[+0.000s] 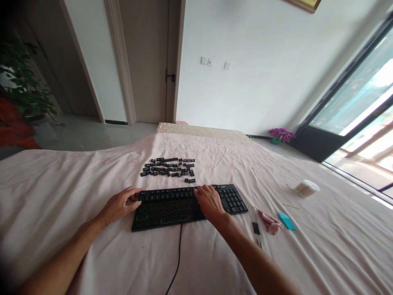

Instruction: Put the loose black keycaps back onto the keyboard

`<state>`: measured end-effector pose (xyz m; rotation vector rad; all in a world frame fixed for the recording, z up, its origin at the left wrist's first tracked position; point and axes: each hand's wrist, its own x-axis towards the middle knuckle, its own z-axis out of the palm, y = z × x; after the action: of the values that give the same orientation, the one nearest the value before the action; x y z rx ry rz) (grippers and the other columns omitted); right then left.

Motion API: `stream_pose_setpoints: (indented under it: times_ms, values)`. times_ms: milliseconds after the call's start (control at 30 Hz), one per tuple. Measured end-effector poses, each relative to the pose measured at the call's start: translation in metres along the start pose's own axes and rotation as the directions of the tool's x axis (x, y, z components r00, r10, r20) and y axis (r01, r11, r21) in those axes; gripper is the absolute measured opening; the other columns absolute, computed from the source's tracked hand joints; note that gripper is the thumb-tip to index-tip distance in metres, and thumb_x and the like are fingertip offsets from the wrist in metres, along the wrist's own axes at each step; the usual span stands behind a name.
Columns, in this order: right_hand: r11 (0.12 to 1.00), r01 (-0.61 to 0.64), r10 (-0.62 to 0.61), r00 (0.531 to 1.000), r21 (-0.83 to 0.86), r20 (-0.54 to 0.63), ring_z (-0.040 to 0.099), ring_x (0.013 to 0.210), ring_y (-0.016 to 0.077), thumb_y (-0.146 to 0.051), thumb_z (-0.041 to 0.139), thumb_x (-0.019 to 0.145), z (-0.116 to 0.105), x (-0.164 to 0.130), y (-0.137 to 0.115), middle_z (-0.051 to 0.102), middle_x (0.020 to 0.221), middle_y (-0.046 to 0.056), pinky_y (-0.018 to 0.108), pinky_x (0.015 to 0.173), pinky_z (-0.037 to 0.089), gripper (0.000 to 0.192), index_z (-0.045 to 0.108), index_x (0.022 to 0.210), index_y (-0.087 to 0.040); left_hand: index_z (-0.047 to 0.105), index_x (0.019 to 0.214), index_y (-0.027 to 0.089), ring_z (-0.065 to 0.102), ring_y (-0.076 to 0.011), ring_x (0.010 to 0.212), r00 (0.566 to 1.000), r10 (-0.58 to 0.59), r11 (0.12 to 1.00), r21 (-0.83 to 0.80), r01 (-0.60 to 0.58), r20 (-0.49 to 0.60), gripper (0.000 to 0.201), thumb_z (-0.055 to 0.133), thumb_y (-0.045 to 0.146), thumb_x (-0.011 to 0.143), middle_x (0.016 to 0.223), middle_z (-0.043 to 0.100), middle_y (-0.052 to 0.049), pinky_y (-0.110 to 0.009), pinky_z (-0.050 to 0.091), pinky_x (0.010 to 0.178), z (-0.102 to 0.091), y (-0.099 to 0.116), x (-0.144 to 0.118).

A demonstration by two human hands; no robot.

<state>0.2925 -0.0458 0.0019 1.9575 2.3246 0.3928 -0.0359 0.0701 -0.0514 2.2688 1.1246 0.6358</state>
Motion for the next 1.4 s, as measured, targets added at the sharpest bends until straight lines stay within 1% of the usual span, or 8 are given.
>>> stream_pose_setpoints:
  times_ms: [133, 367, 500, 633, 733, 900, 1033, 1400]
  values:
    - [1.0, 0.004, -0.003, 1.0, -0.031, 0.015, 0.05, 0.093, 0.0234, -0.015, 0.045, 0.091, 0.001, -0.003, -0.004, 0.061, 0.102, 0.009, 0.037, 0.078, 0.035, 0.031, 0.057, 0.12, -0.016, 0.061, 0.116, 0.021, 0.06, -0.0152, 0.082, 1.0, 0.006, 1.0, 0.006, -0.006, -0.007, 0.041, 0.056, 0.032, 0.077, 0.1, 0.063, -0.002, -0.025, 0.047, 0.078, 0.0, 0.0, 0.0]
    - [0.995, 0.032, -0.028, 0.998, -0.09, 0.047, 0.049, 0.093, 0.0259, -0.007, 0.044, 0.086, 0.005, -0.005, -0.018, 0.06, 0.104, 0.013, 0.038, 0.077, 0.036, 0.031, 0.063, 0.11, -0.013, 0.061, 0.117, 0.022, 0.061, -0.0149, 0.082, 1.0, 0.007, 1.0, 0.01, -0.007, -0.016, 0.042, 0.056, 0.032, 0.077, 0.101, 0.063, -0.002, -0.025, 0.047, 0.078, 0.001, -0.001, -0.001]
    - [1.0, 0.015, -0.015, 0.999, -0.019, 0.043, 0.051, 0.092, 0.0239, -0.007, 0.048, 0.084, -0.002, -0.001, -0.005, 0.062, 0.098, 0.01, 0.035, 0.077, 0.035, 0.031, 0.065, 0.106, -0.018, 0.06, 0.117, 0.021, 0.061, -0.0151, 0.083, 1.0, 0.001, 1.0, 0.014, -0.001, -0.009, 0.041, 0.056, 0.032, 0.078, 0.101, 0.063, -0.002, -0.025, 0.047, 0.078, 0.0, 0.001, 0.0]
    - [0.981, -0.129, 0.13, 0.991, 0.145, 0.001, 0.053, 0.089, 0.0191, -0.015, 0.045, 0.091, -0.013, 0.02, 0.02, 0.065, 0.094, 0.004, 0.029, 0.073, 0.035, 0.031, 0.069, 0.104, -0.028, 0.06, 0.116, 0.021, 0.061, -0.0149, 0.084, 1.0, -0.002, 1.0, -0.008, 0.002, 0.007, 0.039, 0.055, 0.031, 0.078, 0.103, 0.063, -0.002, -0.024, 0.047, 0.079, 0.0, 0.001, 0.0]
    - [0.963, -0.163, 0.173, 0.985, 0.215, -0.026, 0.053, 0.092, 0.0175, -0.025, 0.046, 0.094, -0.011, 0.046, 0.023, 0.066, 0.101, 0.002, 0.026, 0.076, 0.035, 0.027, 0.07, 0.107, -0.03, 0.06, 0.116, 0.02, 0.061, -0.0148, 0.085, 1.0, 0.003, 1.0, -0.014, -0.003, 0.006, 0.039, 0.055, 0.03, 0.078, 0.102, 0.062, -0.002, -0.024, 0.047, 0.08, 0.001, 0.0, 0.0]
    - [0.966, -0.184, 0.188, 0.982, 0.179, -0.008, 0.051, 0.096, 0.0212, -0.031, 0.061, 0.086, 0.008, 0.084, 0.009, 0.067, 0.1, 0.004, 0.03, 0.078, 0.034, 0.015, 0.075, 0.091, -0.028, 0.059, 0.118, 0.021, 0.06, -0.0149, 0.085, 1.0, 0.003, 1.0, -0.016, -0.003, 0.012, 0.041, 0.055, 0.029, 0.078, 0.102, 0.062, -0.002, -0.025, 0.047, 0.08, 0.001, -0.001, 0.0]
    - [0.971, -0.192, 0.19, 0.981, 0.143, 0.026, 0.049, 0.097, 0.0231, -0.028, 0.065, 0.082, 0.019, 0.1, 0.004, 0.067, 0.095, 0.006, 0.032, 0.078, 0.032, 0.012, 0.075, 0.086, -0.025, 0.06, 0.118, 0.02, 0.06, -0.0146, 0.084, 1.0, 0.002, 1.0, -0.017, -0.002, 0.004, 0.042, 0.056, 0.029, 0.078, 0.101, 0.062, -0.002, -0.025, 0.047, 0.079, 0.001, -0.002, 0.0]
    - [0.978, -0.182, 0.171, 0.98, 0.106, 0.099, 0.052, 0.099, 0.0251, -0.03, 0.062, 0.085, 0.014, 0.114, -0.003, 0.07, 0.093, 0.009, 0.033, 0.08, 0.031, 0.018, 0.074, 0.076, -0.02, 0.059, 0.118, 0.021, 0.06, -0.0145, 0.084, 1.0, -0.005, 1.0, -0.002, 0.005, 0.023, 0.041, 0.056, 0.03, 0.078, 0.101, 0.062, -0.002, -0.024, 0.046, 0.078, -0.001, -0.001, 0.001]
